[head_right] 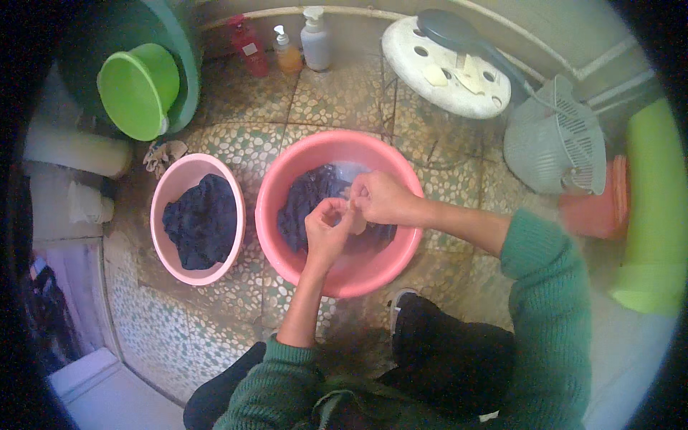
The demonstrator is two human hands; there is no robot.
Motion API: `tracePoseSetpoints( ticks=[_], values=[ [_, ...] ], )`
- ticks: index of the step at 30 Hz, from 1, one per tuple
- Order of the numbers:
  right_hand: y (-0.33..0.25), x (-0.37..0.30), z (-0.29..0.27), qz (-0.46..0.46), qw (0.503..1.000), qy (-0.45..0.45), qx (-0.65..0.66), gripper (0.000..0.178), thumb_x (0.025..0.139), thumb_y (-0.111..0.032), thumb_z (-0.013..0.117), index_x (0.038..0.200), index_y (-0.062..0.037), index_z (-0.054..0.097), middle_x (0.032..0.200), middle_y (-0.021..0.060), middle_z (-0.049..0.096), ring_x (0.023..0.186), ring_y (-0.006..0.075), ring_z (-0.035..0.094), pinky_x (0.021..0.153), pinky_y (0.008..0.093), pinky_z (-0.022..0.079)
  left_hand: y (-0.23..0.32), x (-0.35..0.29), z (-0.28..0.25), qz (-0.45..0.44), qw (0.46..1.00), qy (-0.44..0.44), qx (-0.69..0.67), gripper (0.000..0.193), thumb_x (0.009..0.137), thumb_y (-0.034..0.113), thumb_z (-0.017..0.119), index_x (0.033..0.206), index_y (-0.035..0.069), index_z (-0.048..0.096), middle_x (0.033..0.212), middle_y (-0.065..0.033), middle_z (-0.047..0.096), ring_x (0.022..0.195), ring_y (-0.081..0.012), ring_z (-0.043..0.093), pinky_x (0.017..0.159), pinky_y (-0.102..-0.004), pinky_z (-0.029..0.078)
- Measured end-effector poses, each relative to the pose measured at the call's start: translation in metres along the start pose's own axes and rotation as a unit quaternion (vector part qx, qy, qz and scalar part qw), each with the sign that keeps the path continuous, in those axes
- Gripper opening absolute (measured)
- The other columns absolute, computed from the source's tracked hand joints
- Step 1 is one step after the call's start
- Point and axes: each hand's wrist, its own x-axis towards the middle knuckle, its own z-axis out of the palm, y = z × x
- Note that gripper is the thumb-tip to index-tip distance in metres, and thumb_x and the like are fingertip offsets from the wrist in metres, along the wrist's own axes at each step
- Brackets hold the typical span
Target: The person hand-washes a dark garment in a pink basin filled with water, using a small orange bar of soap to scrub the fabric. The person repeatedly rubs the soap against the cloth and rinses it in the basin.
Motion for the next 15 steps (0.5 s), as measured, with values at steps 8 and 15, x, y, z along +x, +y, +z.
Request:
tracePoseSetpoints(
  ticks=[8, 15],
  values=[
    [0.012, 0.000, 0.012, 0.100, 0.964, -0.001, 0.247, 0.005, 0.089, -0.003, 0.062, 0.089, 0.0017, 0.063, 0.079, 0.0042, 0.064, 0.071, 0.0107, 0.060, 0.063, 0.0277, 0.050, -0.004, -0.006, -0.008, -0.017, 0.989, 0.026, -0.146, 0.008, 0.086, 0.002, 0.070, 0.094, -0.001, 0.070, 0.090, -0.0057, 0.072, 0.083, -0.0086, 0.064, 0.077, -0.0256, 0.053],
    [0.022, -0.005, 0.033, 0.082, 0.971, 0.038, 0.223, 0.004, 0.095, -0.002, 0.058, 0.095, -0.0007, 0.061, 0.079, 0.0014, 0.063, 0.070, 0.0072, 0.059, 0.061, 0.0231, 0.049, -0.009, -0.016, -0.002, -0.007, 0.988, 0.096, -0.118, 0.011, 0.083, -0.002, 0.072, 0.094, -0.001, 0.073, 0.089, -0.0059, 0.072, 0.083, -0.0100, 0.065, 0.077, -0.0257, 0.054]
  ],
)
